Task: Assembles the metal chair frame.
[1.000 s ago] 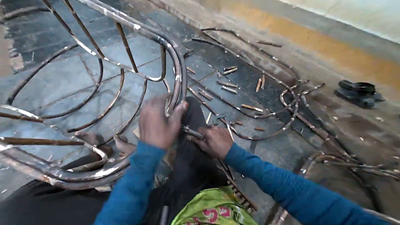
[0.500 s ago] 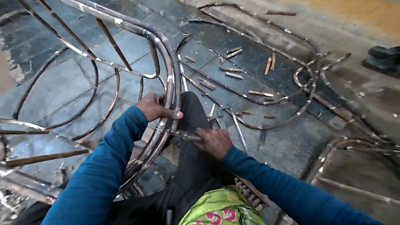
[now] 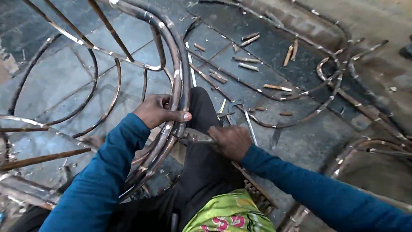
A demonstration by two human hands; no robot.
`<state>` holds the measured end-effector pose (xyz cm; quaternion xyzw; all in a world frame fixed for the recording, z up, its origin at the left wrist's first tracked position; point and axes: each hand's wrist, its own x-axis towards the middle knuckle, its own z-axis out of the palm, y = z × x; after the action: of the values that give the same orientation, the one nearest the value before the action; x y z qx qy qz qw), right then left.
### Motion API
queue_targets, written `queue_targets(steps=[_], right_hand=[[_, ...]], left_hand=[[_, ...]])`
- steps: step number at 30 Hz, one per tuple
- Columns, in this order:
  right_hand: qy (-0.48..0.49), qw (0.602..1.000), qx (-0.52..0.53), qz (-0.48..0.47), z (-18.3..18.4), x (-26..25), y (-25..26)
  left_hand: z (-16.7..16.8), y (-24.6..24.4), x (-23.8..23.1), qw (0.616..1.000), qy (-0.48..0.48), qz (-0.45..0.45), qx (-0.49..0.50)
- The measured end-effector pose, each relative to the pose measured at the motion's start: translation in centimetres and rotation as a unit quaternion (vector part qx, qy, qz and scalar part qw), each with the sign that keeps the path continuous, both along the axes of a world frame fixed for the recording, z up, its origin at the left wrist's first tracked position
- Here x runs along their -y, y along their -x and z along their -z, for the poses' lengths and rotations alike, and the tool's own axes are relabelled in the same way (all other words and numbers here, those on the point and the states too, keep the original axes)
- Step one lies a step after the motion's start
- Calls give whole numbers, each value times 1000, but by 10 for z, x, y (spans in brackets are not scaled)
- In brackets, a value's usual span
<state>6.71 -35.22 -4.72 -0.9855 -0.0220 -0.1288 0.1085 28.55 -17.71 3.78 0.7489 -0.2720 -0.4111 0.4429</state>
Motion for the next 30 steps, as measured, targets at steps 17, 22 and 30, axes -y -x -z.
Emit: queue_targets(steps=[17, 22, 30], right_hand=[[203, 965, -138, -97, -39, 92, -112], [121, 925, -271, 235, -53, 174, -109], [-6, 839, -338, 427, 13, 323, 73]], left_hand=[[22, 12, 15, 994, 36, -84, 68], [24, 25, -4, 991, 67, -97, 71], [7, 43, -34, 974, 156, -106, -123]])
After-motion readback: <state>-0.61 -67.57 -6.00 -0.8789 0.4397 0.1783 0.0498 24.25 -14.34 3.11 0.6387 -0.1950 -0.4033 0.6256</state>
